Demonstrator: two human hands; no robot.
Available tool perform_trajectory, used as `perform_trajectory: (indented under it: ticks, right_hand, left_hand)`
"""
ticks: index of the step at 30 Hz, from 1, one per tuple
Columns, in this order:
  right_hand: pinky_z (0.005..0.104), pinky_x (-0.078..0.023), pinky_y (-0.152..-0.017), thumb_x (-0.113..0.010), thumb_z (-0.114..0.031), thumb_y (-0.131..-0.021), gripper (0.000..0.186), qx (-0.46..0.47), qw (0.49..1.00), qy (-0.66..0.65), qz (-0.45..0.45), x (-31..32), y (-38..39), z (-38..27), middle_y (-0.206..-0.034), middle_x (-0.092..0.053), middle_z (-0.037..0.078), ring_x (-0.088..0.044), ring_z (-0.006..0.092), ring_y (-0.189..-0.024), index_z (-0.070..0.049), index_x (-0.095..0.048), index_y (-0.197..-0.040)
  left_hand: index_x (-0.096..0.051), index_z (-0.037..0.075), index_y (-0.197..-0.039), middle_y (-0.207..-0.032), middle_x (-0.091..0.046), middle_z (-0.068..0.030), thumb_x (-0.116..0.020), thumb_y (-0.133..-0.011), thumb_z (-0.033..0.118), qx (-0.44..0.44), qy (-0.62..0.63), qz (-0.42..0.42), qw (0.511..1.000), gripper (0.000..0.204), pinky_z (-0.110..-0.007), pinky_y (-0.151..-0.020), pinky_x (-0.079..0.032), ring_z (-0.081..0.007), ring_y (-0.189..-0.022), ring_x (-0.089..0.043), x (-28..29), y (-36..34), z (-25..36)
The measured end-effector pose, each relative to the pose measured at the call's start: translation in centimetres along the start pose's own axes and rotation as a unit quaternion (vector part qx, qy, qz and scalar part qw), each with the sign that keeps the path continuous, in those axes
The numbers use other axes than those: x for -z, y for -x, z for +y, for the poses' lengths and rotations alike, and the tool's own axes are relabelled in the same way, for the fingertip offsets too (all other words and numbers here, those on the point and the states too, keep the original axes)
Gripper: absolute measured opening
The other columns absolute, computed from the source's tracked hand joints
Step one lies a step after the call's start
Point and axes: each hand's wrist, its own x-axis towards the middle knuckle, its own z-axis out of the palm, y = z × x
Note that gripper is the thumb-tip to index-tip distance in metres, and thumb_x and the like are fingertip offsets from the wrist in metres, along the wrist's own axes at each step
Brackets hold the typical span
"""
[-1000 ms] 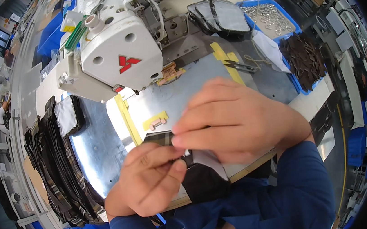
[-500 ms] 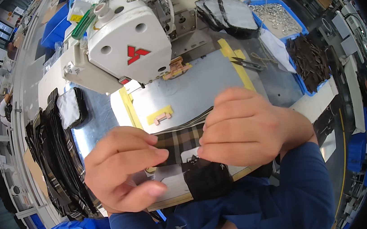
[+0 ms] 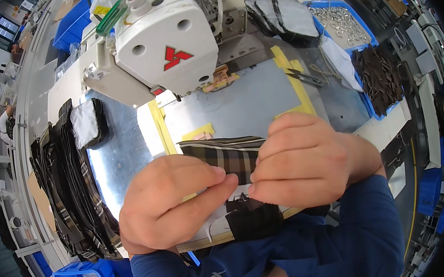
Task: The person sews a zipper onto a plaid fabric pouch using an industrial sewing machine. They align the zipper with the fabric edge, guide the material under the needle, and sew along the seam. The person repeats this process for multiple pouches, handling them one at a time.
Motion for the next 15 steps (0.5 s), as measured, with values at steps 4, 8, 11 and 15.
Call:
perform_trajectory:
  ticks: [4, 8, 11, 15]
  right_hand:
    - [0.0354, -0.053, -0.072, -0.074, -0.016, -0.078, 0.02, 0.003, 1.0, -0.001, 0.005, -0.12, -0.04, -0.01, -0.089, -0.067, 0.007, -0.067, 0.0224, -0.083, -0.002, -0.071, -0.093]
    - [0.0352, -0.054, -0.071, -0.075, -0.015, -0.078, 0.019, 0.002, 1.0, -0.001, 0.006, -0.12, -0.05, -0.14, -0.089, -0.068, 0.007, -0.068, 0.0226, -0.083, -0.003, -0.072, -0.092]
    - [0.0354, -0.054, -0.071, -0.075, -0.015, -0.079, 0.019, 0.0, 1.0, -0.011, 0.007, -0.1, -0.1, -0.26, -0.09, -0.068, 0.007, -0.068, 0.0227, -0.082, -0.003, -0.072, -0.092]
    - [0.0356, -0.054, -0.071, -0.075, -0.014, -0.08, 0.018, -0.003, 1.0, -0.023, 0.012, 0.02, -0.15, -0.23, -0.091, -0.068, 0.008, -0.067, 0.0227, -0.082, -0.003, -0.073, -0.093]
  left_hand:
    - [-0.082, 0.008, -0.082, -0.097, -0.073, -0.0041, -0.085, -0.062, 0.005, -0.054, -0.064, 0.008, 0.996, 0.02, -0.035, -0.064, -0.055, -0.0246, -0.08, -0.071, -0.26, 0.19, -0.28]
    - [-0.081, 0.009, -0.084, -0.096, -0.074, -0.0049, -0.081, -0.068, 0.007, -0.115, -0.104, 0.017, 0.988, 0.016, -0.034, -0.064, -0.056, -0.026, -0.081, -0.073, -0.29, 0.29, -0.88]
    - [-0.079, 0.009, -0.082, -0.096, -0.075, -0.0072, -0.081, -0.07, 0.008, -0.088, -0.063, 0.011, 0.994, 0.012, -0.034, -0.064, -0.059, -0.028, -0.08, -0.076, -0.44, 0.45, -0.75]
    - [-0.074, 0.007, -0.077, -0.097, -0.078, -0.0103, -0.083, -0.071, 0.007, -0.05, 0.027, 0.004, 0.998, 0.01, -0.034, -0.064, -0.061, -0.0298, -0.078, -0.078, -0.6, -0.11, -0.55]
